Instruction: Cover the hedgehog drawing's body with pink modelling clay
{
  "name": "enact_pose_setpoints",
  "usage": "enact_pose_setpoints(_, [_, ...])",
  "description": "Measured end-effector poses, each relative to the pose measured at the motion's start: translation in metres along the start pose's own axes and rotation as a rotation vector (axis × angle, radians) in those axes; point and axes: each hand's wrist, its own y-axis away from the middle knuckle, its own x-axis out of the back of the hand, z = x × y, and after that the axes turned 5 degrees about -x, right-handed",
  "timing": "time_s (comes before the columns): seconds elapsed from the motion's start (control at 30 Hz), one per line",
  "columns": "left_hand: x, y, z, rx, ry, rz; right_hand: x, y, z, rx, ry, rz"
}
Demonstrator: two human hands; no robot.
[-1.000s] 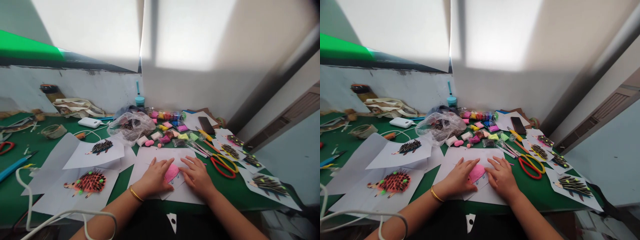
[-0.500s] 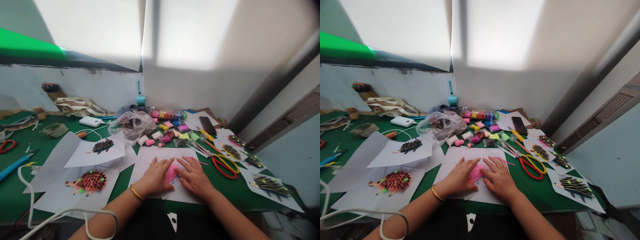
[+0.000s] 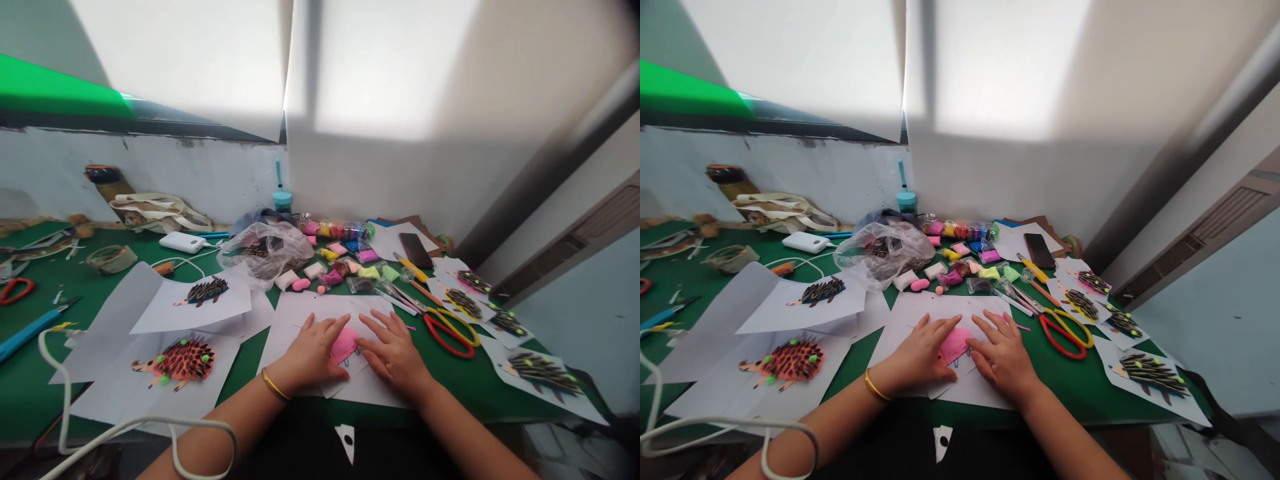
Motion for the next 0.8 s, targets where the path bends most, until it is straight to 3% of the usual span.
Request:
enact_pose_setpoints(0.7, [0.003, 0.0, 0.002, 0.015, -0.035, -0.009, -0.004, 0.002, 0.005, -0.019, 0.009, 0.025])
enact_pose_setpoints(0.8, [0.003, -0.001, 0.003, 0.024, -0.03, -0.017, -0.007, 0.003, 0.011, -0.097, -0.013, 0.042])
